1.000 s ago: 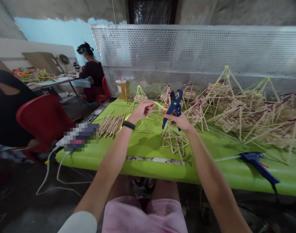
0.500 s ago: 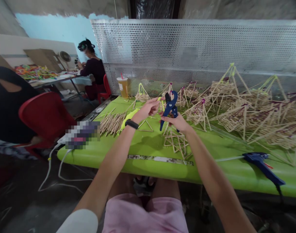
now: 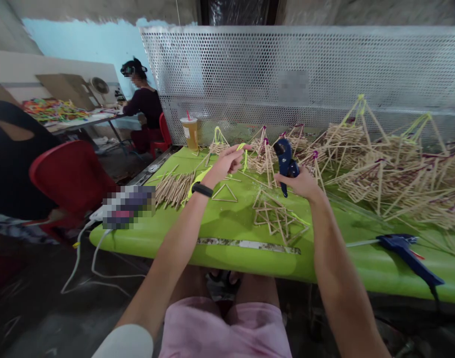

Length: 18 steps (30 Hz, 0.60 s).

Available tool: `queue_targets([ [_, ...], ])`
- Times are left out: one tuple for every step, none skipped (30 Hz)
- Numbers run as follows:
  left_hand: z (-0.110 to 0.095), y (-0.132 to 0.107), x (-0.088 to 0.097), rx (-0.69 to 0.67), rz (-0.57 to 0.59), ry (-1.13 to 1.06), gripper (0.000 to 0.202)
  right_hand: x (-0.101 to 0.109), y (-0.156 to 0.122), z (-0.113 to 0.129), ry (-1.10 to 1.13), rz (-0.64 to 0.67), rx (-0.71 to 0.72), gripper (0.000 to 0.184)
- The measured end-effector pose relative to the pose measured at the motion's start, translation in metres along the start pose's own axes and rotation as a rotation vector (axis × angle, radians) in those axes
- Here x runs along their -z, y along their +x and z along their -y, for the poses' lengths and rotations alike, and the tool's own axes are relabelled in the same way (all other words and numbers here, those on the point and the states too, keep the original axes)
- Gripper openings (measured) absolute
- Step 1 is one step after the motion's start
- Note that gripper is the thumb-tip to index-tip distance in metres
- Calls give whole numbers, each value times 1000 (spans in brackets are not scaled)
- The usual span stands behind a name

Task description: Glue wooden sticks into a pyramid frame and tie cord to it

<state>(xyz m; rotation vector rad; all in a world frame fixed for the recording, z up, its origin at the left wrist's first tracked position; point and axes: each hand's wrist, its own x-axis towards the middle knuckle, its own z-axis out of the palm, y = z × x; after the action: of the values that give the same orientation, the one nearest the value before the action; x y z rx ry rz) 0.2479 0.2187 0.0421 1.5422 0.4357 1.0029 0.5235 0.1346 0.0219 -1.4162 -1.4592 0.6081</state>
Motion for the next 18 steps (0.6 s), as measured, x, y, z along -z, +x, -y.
queue_targets([
  [1,0,0,-14,3,40,20,-4,1,1,69,-44,20,37],
  [3,-1,-2,-21,8,91,20,-10,1,3,154,-89,43,38],
  [4,-2,-5,-19,16,150,19,-17,2,6,251,-133,65,40],
  [5,-3,-9,-8,35,213,19,-24,2,9,359,-167,82,43],
  [6,-3,-15,6,68,275,20,-31,2,12,471,-182,90,46],
  [8,-4,-22,19,112,330,21,-37,3,15,574,-176,94,49],
  [10,-4,-30,28,167,377,25,-42,3,18,657,-166,92,50],
  [12,-4,-38,27,221,413,30,-46,3,20,713,-157,82,50],
  [15,-4,-46,22,263,439,36,-48,2,22,745,-156,65,48],
  [17,-3,-53,23,296,457,43,-50,2,24,755,-167,42,44],
  [20,-3,-58,28,314,472,48,-51,1,25,752,-181,17,41],
  [22,-2,-63,34,314,490,52,-52,1,26,744,-194,-4,38],
  [24,-2,-65,38,299,513,55,-53,0,27,737,-204,-20,38],
  [25,-2,-67,33,270,535,59,-53,0,27,731,-208,-26,38],
  [25,-2,-67,18,232,553,62,-54,0,28,722,-212,-22,40],
  [24,-3,-66,-5,188,558,65,-54,0,28,710,-220,-12,42],
  [23,-3,-66,-27,149,549,67,-55,0,29,698,-231,0,43],
  [22,-3,-66,-43,120,529,69,-55,0,29,687,-244,14,44],
])
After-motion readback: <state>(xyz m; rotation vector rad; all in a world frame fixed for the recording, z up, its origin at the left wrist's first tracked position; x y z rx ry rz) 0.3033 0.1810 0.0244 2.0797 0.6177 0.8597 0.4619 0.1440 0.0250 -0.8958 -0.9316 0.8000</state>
